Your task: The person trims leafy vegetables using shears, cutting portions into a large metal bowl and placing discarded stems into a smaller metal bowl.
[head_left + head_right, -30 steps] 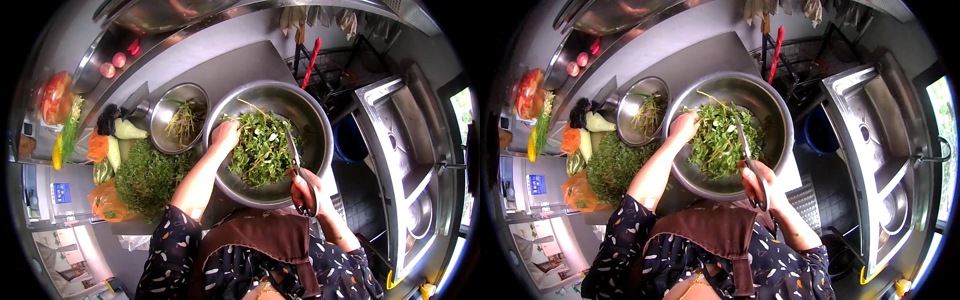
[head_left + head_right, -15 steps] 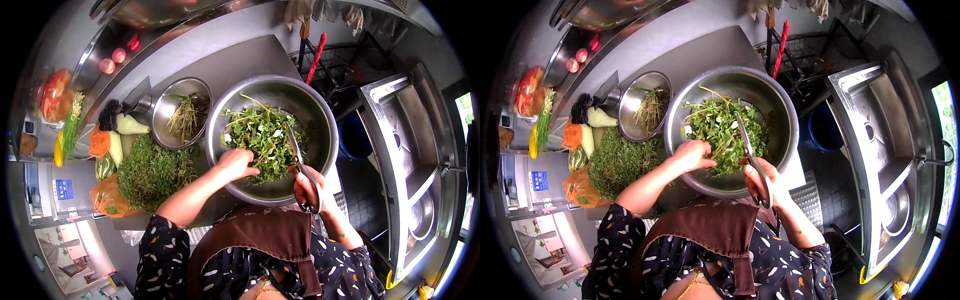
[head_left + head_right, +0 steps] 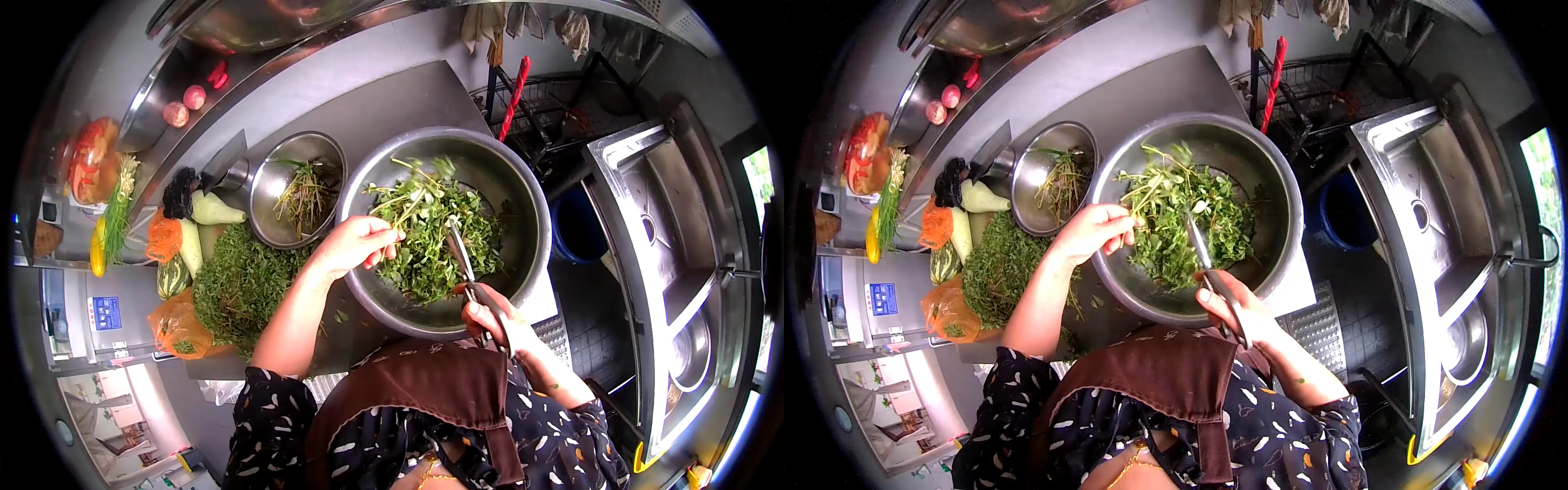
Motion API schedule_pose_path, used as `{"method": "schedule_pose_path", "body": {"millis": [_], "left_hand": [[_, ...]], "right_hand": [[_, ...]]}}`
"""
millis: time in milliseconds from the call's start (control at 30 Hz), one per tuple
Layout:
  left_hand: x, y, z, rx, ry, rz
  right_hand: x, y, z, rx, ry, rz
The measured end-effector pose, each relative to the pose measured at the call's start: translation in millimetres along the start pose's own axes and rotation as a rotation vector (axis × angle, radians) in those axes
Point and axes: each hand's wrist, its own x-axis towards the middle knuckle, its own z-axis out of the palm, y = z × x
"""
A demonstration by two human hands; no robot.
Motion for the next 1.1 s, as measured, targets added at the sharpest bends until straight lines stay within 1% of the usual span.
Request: {"method": "schedule_pose_path", "body": {"millis": [67,167,200,267,300,400,467,500,533,600,633,700,733,800,833,867,933,967,1067,1100], "left_hand": [[0,-1,4,-0.007,-0.013,0.000],[0,4,13,0.182,-0.035,-0.041],[0,1,16,0.180,-0.033,-0.043],[1,-5,24,0.533,0.033,0.137],[-5,6,30,0.661,0.040,0.073],[-1,2,26,0.786,-0.029,0.134],[12,-7,16,0.770,0.037,0.156],[23,-9,9,0.749,0.074,0.117],[31,-5,7,0.765,0.162,0.096],[68,-35,-9,0.980,0.396,0.341],[77,-33,-10,0.980,0.396,0.344],[97,-28,-3,1.217,0.503,0.418],[104,-24,-1,1.212,0.504,0.422],[118,-17,2,1.483,0.405,0.269],[124,-15,2,1.558,0.382,0.182],[128,-14,1,1.557,0.381,0.187],[132,-11,-1,1.604,0.284,-0.020],[135,-16,-7,1.609,0.351,0.065],[124,-13,-19,1.574,0.285,0.036],[121,-20,-26,1.487,0.357,0.138]], "right_hand": [[5,1,5,0.032,-0.009,0.043],[8,-2,9,-0.014,0.009,0.081],[9,-1,10,-0.014,0.007,0.082],[11,2,10,-0.051,0.019,0.074],[11,1,10,-0.052,0.019,0.074],[10,1,9,-0.040,-0.037,0.112],[8,6,11,0.074,0.014,0.119],[8,8,10,0.076,0.015,0.119],[8,10,9,0.116,0.049,0.107],[7,12,9,0.154,0.083,0.093],[7,12,9,0.176,0.083,0.096],[3,9,11,0.193,0.087,0.102],[1,6,14,0.207,0.082,0.093],[-1,-1,14,0.217,0.082,0.083],[-1,-3,14,0.233,0.059,0.076],[-1,-4,13,0.250,0.035,0.069],[1,-4,10,0.302,0.025,0.060],[1,-4,9,0.279,0.043,0.057],[4,-6,5,0.272,0.060,0.050],[5,-6,3,0.292,0.041,0.053]]}}
